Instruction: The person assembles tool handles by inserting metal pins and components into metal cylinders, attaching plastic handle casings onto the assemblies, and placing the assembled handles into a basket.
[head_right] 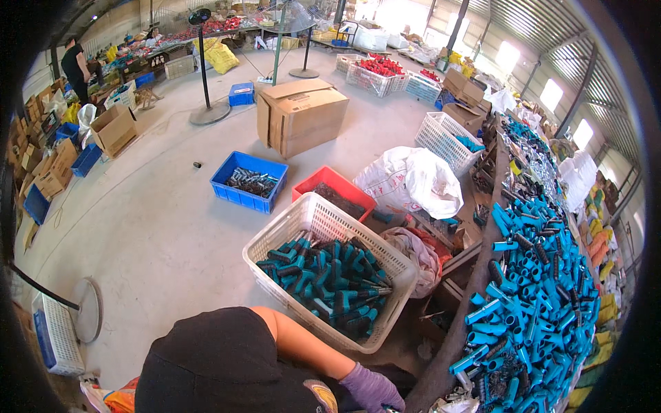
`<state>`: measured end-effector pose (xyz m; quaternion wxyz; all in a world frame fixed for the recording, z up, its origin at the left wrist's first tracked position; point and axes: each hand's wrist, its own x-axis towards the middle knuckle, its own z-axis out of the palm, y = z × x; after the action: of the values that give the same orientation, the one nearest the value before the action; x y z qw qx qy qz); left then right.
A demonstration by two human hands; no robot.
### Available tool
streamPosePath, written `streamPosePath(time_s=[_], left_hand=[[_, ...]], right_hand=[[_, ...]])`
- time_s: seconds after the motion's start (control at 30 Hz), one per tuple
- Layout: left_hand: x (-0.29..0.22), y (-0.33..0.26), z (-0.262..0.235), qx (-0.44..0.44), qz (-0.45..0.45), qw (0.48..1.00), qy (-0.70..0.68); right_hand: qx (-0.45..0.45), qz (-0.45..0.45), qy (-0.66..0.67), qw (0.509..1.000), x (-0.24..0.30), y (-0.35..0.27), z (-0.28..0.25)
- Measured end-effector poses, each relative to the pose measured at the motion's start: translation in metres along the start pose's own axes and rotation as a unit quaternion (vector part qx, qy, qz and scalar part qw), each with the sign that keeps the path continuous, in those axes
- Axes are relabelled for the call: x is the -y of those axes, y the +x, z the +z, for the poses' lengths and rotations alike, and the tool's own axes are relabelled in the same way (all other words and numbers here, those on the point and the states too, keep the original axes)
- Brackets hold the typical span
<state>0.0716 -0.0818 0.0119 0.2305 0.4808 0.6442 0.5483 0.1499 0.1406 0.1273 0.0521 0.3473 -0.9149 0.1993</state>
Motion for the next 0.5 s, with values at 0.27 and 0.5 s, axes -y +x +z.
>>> streamPosePath(time_s=[0.27,0.5], left_hand=[[0.010,0.002,0.009,0.015,0.010,0.999,-0.028],[0.007,0.003,0.009,0.030,0.001,0.999,0.029]], right_hand=[[-0.021,0.140,-0.005,0.990,0.006,-0.014,0.007],[0.057,0.295,0.062,0.952,-0.004,-0.025,0.009]])
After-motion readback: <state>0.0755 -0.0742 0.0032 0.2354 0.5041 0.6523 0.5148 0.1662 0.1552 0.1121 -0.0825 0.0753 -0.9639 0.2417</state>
